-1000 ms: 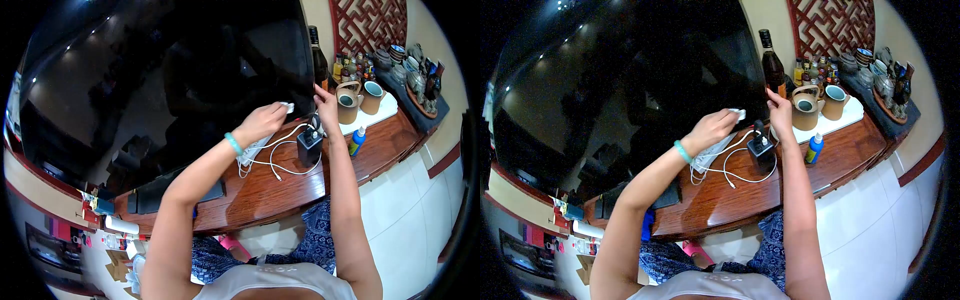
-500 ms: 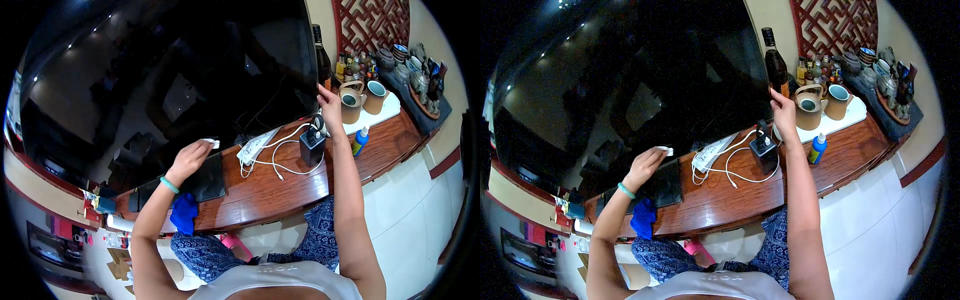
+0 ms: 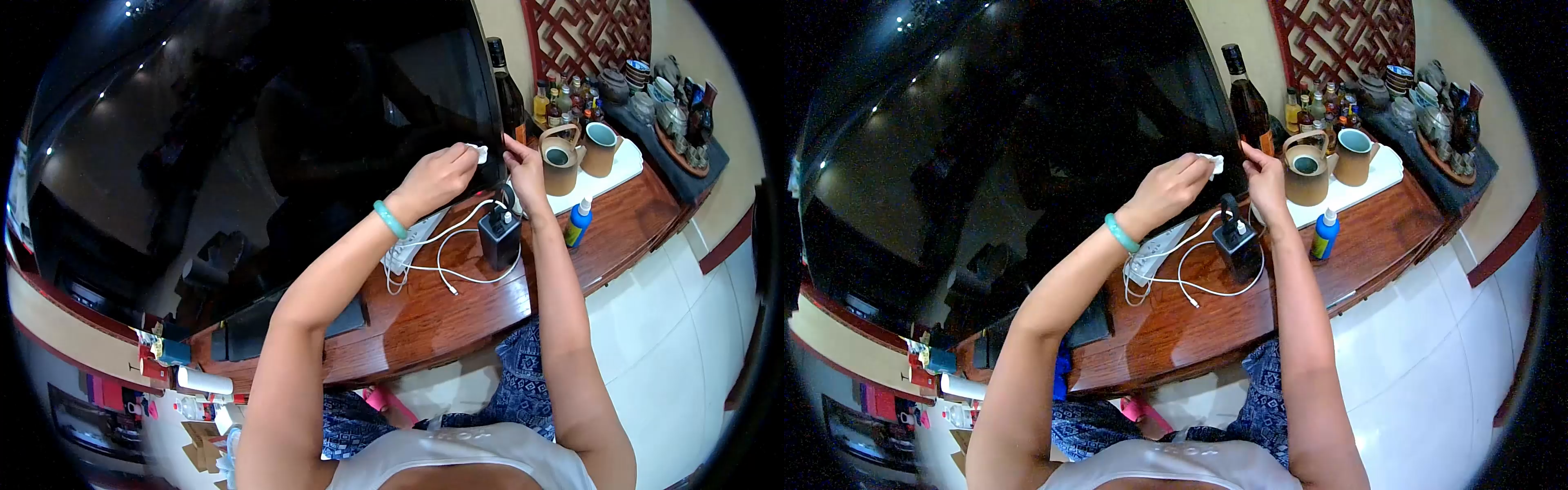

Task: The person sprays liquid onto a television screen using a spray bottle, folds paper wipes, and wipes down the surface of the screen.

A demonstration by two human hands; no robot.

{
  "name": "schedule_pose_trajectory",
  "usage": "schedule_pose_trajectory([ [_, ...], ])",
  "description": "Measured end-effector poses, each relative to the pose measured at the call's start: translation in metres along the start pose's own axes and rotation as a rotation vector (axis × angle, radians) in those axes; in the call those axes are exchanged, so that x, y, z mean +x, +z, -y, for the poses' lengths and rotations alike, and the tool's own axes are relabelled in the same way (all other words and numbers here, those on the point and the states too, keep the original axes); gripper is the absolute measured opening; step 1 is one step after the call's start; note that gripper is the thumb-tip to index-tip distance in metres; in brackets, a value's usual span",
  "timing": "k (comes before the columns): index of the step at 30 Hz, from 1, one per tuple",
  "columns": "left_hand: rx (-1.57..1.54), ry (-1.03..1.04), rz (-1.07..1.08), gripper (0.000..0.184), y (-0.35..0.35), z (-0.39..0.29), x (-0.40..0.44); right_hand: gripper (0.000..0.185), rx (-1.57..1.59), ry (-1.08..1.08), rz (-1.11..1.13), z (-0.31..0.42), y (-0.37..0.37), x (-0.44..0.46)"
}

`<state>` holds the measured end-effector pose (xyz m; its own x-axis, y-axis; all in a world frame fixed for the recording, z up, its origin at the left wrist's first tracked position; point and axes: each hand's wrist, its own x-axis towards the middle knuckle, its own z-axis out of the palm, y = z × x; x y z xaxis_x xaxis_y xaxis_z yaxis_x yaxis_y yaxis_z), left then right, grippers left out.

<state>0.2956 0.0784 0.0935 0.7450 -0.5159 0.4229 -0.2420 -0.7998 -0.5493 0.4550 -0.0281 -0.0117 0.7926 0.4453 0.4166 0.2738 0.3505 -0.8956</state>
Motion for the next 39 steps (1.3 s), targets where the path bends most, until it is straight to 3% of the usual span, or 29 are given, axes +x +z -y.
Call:
schedule_pose_trajectory([
  [3, -0.048, -0.011, -0.044, 0.026, -0.016, 0.002, -0.022, 0.038, 0.03, -0.015, 0.023, -0.003, -0.002, 0.003],
  [11, 0.095, -0.148, 0.173, 0.043, -0.115, 0.006, -0.167, 0.039, 0.014, 0.031, -0.002, 0.005, 0.001, -0.001],
  [15, 0.134, -0.115, 0.156, 0.036, -0.113, 0.009, -0.154, 0.039, 0.072, -0.019, 0.012, 0.002, 0.002, 0.0],
  [21, 0.096, -0.039, -0.15, 0.023, -0.046, 0.016, -0.021, 0.038, 0.033, -0.017, -0.01, 0.0, 0.002, 0.0],
  [25, 0.024, -0.004, -0.161, 0.023, -0.011, 0.011, 0.027, 0.039, 0.029, -0.006, -0.006, 0.0, 0.0, 0.001],
  [35, 0.083, -0.169, 0.093, 0.036, -0.116, 0.008, -0.126, 0.04, 0.025, -0.002, -0.006, -0.009, 0.001, 0.001],
  [39, 0.127, -0.178, 0.11, 0.037, -0.123, 0.015, -0.135, 0.039, 0.026, -0.041, -0.018, -0.006, 0.004, 0.0],
])
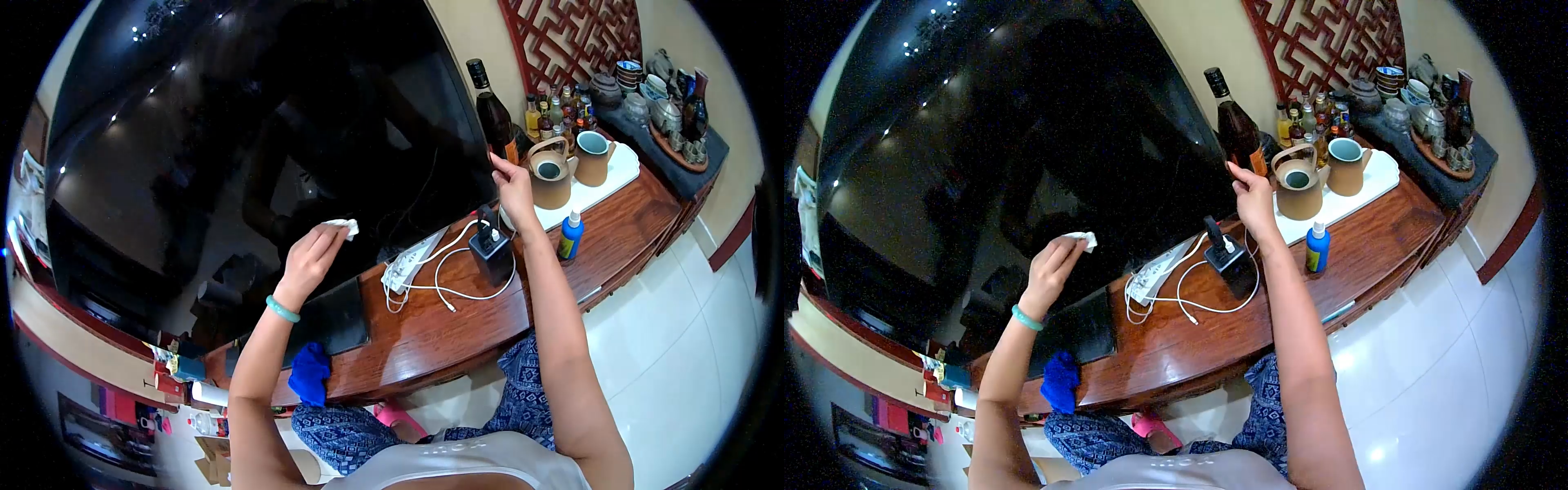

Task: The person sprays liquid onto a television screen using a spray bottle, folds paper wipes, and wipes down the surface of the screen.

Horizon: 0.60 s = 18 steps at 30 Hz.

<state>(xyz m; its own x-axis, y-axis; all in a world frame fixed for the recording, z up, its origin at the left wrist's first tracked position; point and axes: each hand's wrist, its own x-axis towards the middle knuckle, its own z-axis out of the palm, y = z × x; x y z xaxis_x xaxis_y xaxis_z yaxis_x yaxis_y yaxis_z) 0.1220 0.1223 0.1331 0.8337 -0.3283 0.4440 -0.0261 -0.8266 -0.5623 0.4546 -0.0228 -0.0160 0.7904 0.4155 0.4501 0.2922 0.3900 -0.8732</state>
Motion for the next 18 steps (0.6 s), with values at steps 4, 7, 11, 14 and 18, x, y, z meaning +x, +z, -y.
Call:
schedule_pose_trajectory([
  [4, -0.056, 0.117, -0.156, 0.038, 0.029, -0.009, 0.073, 0.04, -0.101, -0.062, -0.004, -0.001, -0.001, 0.0],
  [7, -0.1, 0.151, -0.215, 0.03, 0.063, -0.031, 0.148, 0.04, -0.103, -0.075, -0.022, 0.011, 0.0, -0.004],
  [11, -0.151, 0.166, -0.246, 0.03, 0.084, -0.046, 0.2, 0.039, -0.137, -0.033, -0.015, 0.013, -0.001, -0.003],
  [14, -0.113, 0.215, -0.204, 0.03, 0.079, -0.04, 0.181, 0.039, -0.119, -0.048, -0.025, 0.01, -0.002, -0.003],
  [18, -0.094, 0.184, -0.043, 0.031, 0.053, -0.028, 0.108, 0.04, -0.024, -0.073, 0.01, -0.001, 0.0, 0.001],
])
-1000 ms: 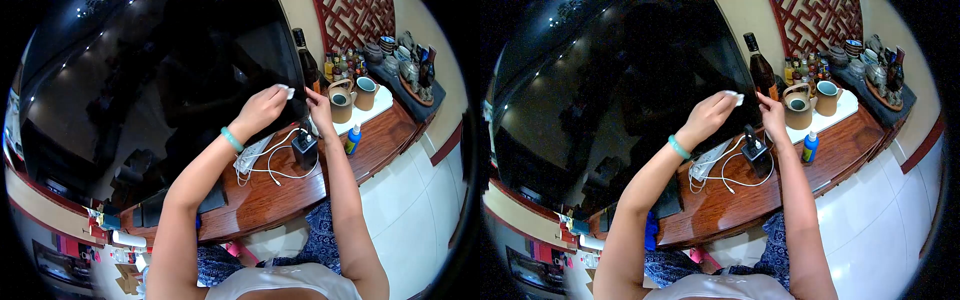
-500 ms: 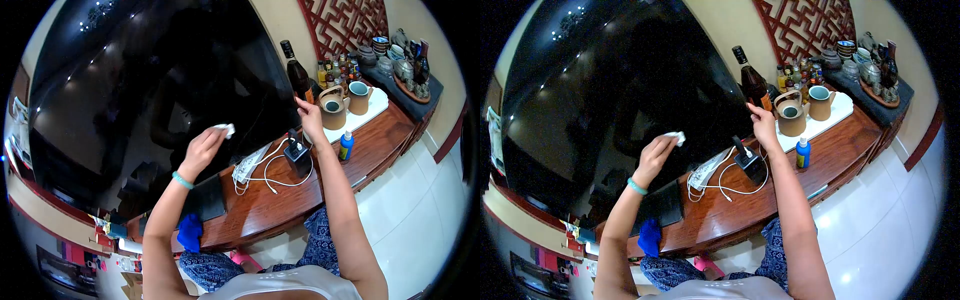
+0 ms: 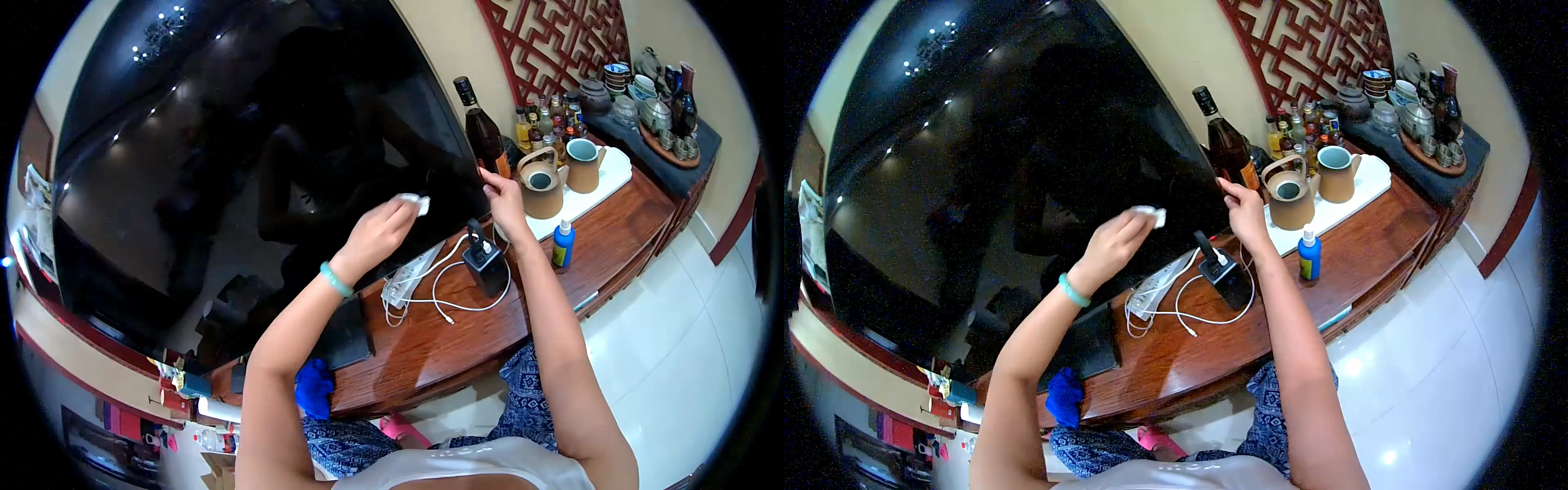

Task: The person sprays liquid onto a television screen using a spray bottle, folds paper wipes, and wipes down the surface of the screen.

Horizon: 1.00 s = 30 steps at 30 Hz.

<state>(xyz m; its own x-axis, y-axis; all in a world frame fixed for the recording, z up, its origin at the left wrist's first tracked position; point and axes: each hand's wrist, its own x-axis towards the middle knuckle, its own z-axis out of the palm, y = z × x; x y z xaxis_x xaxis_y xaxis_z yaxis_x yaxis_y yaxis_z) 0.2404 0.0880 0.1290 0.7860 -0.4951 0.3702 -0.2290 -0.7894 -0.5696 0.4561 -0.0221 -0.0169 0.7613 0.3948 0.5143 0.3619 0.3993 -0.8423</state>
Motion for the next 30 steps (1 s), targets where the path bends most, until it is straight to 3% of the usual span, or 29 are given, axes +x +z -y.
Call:
schedule_pose_trajectory([
  [6, 0.039, 0.068, -0.068, 0.019, -0.017, 0.017, -0.011, 0.04, -0.01, 0.067, 0.032, 0.006, -0.002, 0.001],
  [11, 0.292, -0.158, -0.474, 0.026, -0.093, 0.079, 0.057, 0.041, 0.013, 0.005, 0.003, -0.002, 0.0, 0.0],
  [14, 0.307, -0.215, -0.61, 0.029, -0.088, 0.085, 0.067, 0.04, 0.013, 0.038, -0.002, 0.008, 0.0, -0.001],
  [18, 0.139, -0.225, -0.541, 0.029, -0.035, 0.046, 0.033, 0.039, 0.012, 0.074, 0.026, 0.002, -0.001, -0.001],
  [21, -0.008, -0.126, -0.209, 0.03, 0.017, -0.01, -0.007, 0.039, 0.032, 0.061, 0.014, 0.005, 0.0, -0.002],
  [24, 0.032, -0.077, -0.017, 0.027, 0.017, -0.025, -0.01, 0.039, 0.021, 0.032, -0.019, 0.001, 0.001, 0.001],
  [26, -0.051, -0.07, -0.091, 0.024, 0.018, -0.01, -0.008, 0.039, 0.022, 0.062, 0.002, 0.003, 0.0, -0.001],
  [30, 0.263, -0.238, -0.44, 0.023, -0.06, 0.055, 0.039, 0.04, -0.019, 0.043, -0.03, 0.005, 0.001, -0.002],
])
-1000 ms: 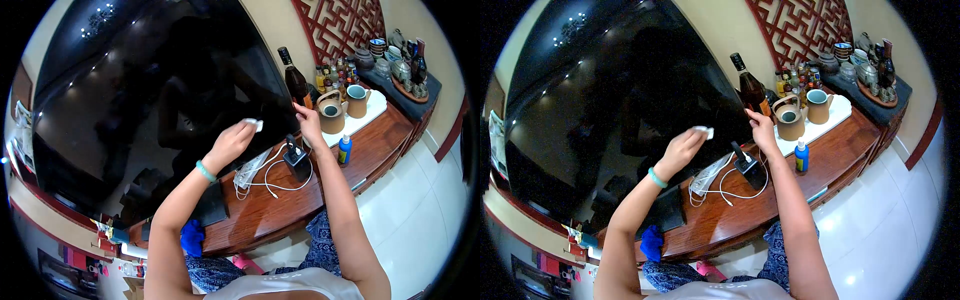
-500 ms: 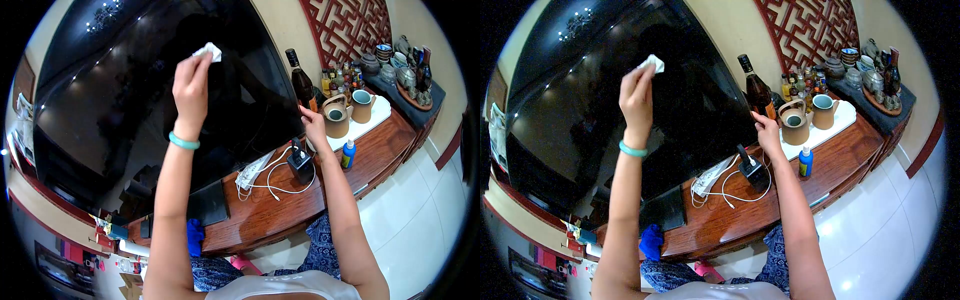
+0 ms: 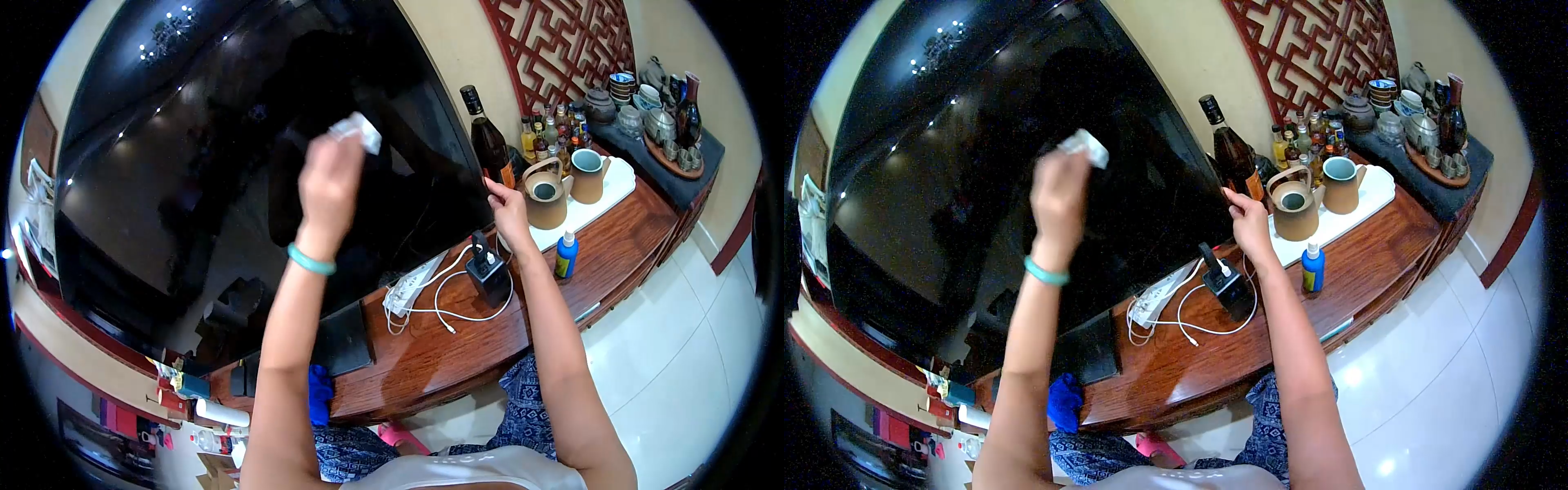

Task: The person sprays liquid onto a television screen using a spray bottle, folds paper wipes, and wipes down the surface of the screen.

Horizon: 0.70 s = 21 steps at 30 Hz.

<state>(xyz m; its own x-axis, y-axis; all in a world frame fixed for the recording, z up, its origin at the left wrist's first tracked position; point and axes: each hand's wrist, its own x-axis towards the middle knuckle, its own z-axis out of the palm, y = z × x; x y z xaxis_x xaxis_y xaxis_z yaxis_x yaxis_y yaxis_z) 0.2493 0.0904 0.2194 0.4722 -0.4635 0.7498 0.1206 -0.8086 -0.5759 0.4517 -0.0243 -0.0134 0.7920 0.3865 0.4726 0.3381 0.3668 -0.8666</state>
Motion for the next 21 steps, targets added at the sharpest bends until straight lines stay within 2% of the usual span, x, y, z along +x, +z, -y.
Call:
schedule_pose_trajectory([
  [2, 0.109, -0.124, -0.188, 0.033, -0.01, 0.021, 0.037, 0.04, 0.041, 0.005, 0.033, -0.005, -0.001, 0.003],
  [4, 0.138, -0.106, -0.275, 0.035, -0.002, 0.023, 0.043, 0.04, 0.011, 0.001, 0.037, 0.002, -0.002, 0.001],
  [6, 0.112, -0.077, -0.237, 0.031, 0.006, 0.006, 0.032, 0.04, 0.022, -0.001, 0.025, 0.006, -0.001, -0.001],
  [8, -0.003, -0.002, -0.084, 0.032, 0.025, -0.02, -0.003, 0.041, 0.025, 0.009, 0.027, -0.001, -0.001, 0.001],
  [10, -0.147, 0.079, 0.184, 0.034, 0.039, -0.058, -0.05, 0.041, 0.025, 0.02, 0.042, 0.0, -0.002, 0.0],
  [12, -0.284, 0.123, 0.306, 0.032, 0.052, -0.09, -0.085, 0.042, 0.015, 0.024, 0.029, 0.009, -0.001, -0.001],
  [13, -0.283, 0.125, 0.303, 0.032, 0.052, -0.09, -0.09, 0.041, -0.002, 0.008, 0.029, 0.006, -0.001, -0.001],
  [15, -0.219, 0.271, 0.443, 0.032, 0.048, -0.085, -0.094, 0.041, 0.014, 0.006, 0.032, 0.006, -0.001, 0.0],
  [16, -0.248, 0.302, 0.427, 0.031, 0.046, -0.075, -0.084, 0.041, 0.029, 0.005, 0.041, 0.006, -0.001, 0.0],
  [18, -0.291, 0.087, 0.341, 0.029, 0.037, -0.053, -0.056, 0.04, 0.008, -0.013, 0.025, 0.007, 0.0, 0.0],
  [20, -0.019, 0.114, 0.124, 0.028, 0.022, -0.021, -0.003, 0.04, -0.011, -0.025, 0.005, 0.008, 0.0, -0.002],
  [21, 0.019, 0.044, 0.013, 0.028, 0.017, -0.008, 0.02, 0.04, -0.016, -0.024, 0.014, 0.011, -0.002, -0.003],
])
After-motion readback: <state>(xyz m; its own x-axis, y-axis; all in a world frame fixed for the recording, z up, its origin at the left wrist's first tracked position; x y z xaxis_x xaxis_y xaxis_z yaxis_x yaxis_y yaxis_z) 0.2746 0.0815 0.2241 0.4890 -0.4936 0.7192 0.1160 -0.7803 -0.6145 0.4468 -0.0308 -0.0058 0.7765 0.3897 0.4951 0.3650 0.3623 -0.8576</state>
